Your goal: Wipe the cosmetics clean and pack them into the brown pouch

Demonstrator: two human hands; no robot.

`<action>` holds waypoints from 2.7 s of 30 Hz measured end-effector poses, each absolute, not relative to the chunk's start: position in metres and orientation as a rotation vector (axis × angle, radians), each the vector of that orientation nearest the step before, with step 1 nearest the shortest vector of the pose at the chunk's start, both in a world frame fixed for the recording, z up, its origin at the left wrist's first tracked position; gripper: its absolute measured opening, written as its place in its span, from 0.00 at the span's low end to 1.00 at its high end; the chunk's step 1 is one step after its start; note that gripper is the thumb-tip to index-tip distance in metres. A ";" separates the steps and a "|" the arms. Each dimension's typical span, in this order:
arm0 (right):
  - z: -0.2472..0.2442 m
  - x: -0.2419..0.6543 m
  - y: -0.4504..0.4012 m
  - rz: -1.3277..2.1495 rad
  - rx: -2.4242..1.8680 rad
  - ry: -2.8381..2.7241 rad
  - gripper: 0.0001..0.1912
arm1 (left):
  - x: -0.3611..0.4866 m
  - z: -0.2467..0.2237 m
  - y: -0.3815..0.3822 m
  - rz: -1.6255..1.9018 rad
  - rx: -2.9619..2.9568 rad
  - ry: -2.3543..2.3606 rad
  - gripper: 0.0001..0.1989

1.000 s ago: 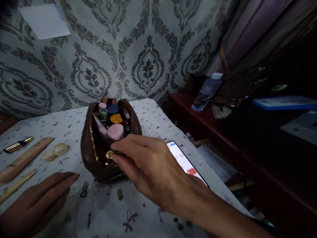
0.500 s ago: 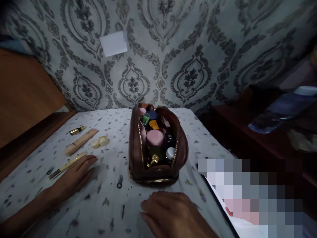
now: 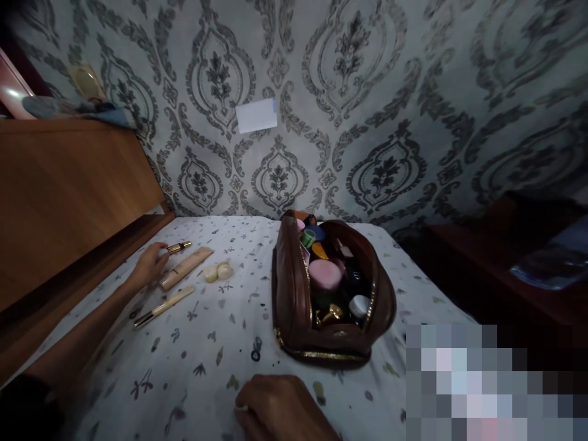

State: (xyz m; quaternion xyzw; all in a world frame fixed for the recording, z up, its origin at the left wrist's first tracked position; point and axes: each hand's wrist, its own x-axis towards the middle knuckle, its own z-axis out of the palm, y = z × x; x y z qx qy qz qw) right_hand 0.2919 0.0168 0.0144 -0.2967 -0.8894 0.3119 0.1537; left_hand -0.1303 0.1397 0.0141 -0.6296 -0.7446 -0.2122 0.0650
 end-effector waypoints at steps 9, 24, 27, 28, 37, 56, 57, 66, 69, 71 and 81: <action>0.009 0.247 0.015 1.072 -0.916 -2.569 0.15 | -0.157 0.007 0.201 -0.355 -1.922 -2.402 0.17; -0.013 0.212 0.015 1.584 -0.953 -1.856 0.11 | -0.117 0.033 0.145 -0.719 -2.145 -2.263 0.15; -0.022 0.209 0.021 1.740 -0.940 -1.505 0.25 | -0.078 0.039 0.102 -0.830 -2.421 -2.077 0.17; -0.023 0.209 0.023 1.761 -0.937 -1.404 0.30 | -0.063 0.039 0.085 -0.852 -2.509 -2.020 0.17; -0.030 0.208 0.029 1.823 -0.755 -1.061 0.26 | 0.035 0.022 -0.001 -0.870 -3.089 -1.896 0.21; -0.040 0.211 0.029 1.654 -0.827 -1.211 0.29 | -0.022 0.017 0.034 -0.570 -2.547 -1.886 0.16; -0.039 0.212 0.029 1.658 -0.835 -1.218 0.29 | -0.026 0.023 0.035 -0.433 -2.451 -1.977 0.17; -0.042 0.224 0.038 1.480 -0.999 -1.287 0.23 | -0.031 0.046 0.027 0.224 -2.086 -2.276 0.17; -0.042 0.228 0.039 1.442 -1.069 -1.318 0.20 | -0.040 0.038 0.028 0.244 -2.151 -2.284 0.17; -0.041 0.230 0.037 1.423 -1.103 -1.374 0.19 | -0.046 0.034 0.030 0.219 -2.177 -2.292 0.17; -0.035 0.229 0.031 1.153 -1.066 -1.548 0.14 | -0.038 0.035 0.036 -0.325 -2.474 -2.511 0.14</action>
